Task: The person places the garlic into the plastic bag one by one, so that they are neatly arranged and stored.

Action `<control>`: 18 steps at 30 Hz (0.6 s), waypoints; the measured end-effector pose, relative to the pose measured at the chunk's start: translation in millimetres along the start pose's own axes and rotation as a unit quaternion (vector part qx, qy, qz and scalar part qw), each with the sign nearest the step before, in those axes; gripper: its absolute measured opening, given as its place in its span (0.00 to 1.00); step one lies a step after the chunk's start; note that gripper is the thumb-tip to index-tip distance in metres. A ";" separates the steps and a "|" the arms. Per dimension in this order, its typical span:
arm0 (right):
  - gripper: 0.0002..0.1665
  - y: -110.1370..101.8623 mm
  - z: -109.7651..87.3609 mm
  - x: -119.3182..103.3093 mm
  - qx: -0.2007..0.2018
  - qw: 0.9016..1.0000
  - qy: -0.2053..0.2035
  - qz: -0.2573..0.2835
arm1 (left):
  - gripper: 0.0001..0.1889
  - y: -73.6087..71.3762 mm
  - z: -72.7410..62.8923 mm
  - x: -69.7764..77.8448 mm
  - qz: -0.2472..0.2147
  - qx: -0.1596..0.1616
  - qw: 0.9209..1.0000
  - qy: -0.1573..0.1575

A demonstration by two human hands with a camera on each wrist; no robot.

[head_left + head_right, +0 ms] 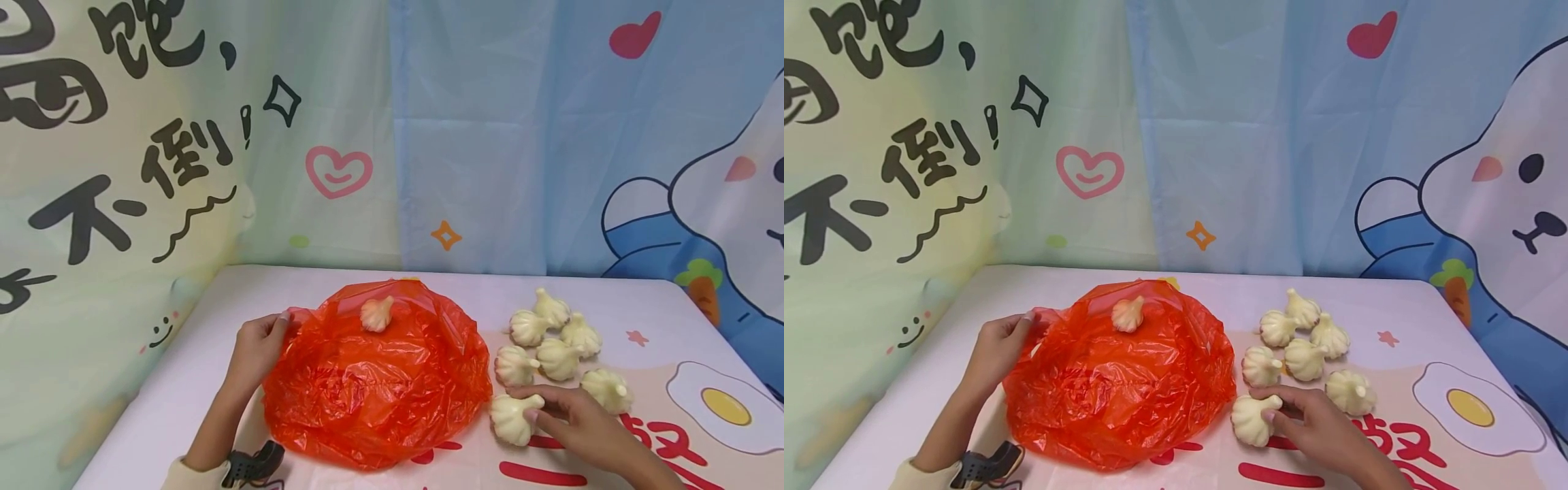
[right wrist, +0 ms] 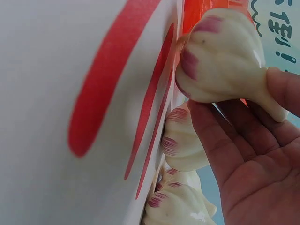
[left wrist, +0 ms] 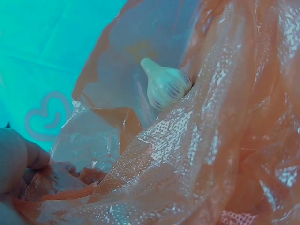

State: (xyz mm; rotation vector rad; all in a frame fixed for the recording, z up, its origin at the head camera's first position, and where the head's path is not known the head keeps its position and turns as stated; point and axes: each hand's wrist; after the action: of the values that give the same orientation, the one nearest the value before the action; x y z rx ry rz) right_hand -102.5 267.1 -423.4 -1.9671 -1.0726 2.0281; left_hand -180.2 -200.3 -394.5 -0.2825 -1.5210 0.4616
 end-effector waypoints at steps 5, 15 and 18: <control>0.20 -0.1 -1.3 -3.0 0.006 1.000 0.006 0.008 | 0.23 0.5 0.9 0.7 0.014 0.008 1.000 0.014; 0.20 1.4 -4.5 -13.4 0.000 0.998 -0.023 0.059 | 0.23 0.1 0.3 2.8 0.016 0.012 1.000 0.022; 0.19 2.0 -4.6 -15.9 0.005 0.998 -0.045 0.052 | 0.23 -0.5 -0.2 2.7 0.018 0.014 0.999 0.024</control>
State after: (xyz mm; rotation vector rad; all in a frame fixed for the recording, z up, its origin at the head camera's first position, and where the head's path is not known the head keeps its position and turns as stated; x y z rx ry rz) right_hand -95.1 258.9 -410.8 -1.9841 -0.9945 2.1907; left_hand -180.0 -199.5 -391.9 -0.2965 -1.4640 0.5006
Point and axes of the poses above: each hand's wrist, its own z-axis towards the middle knuckle, its own y-axis out of the palm, x = y × z, and after that the axes turned 3 degrees about -z, right-handed
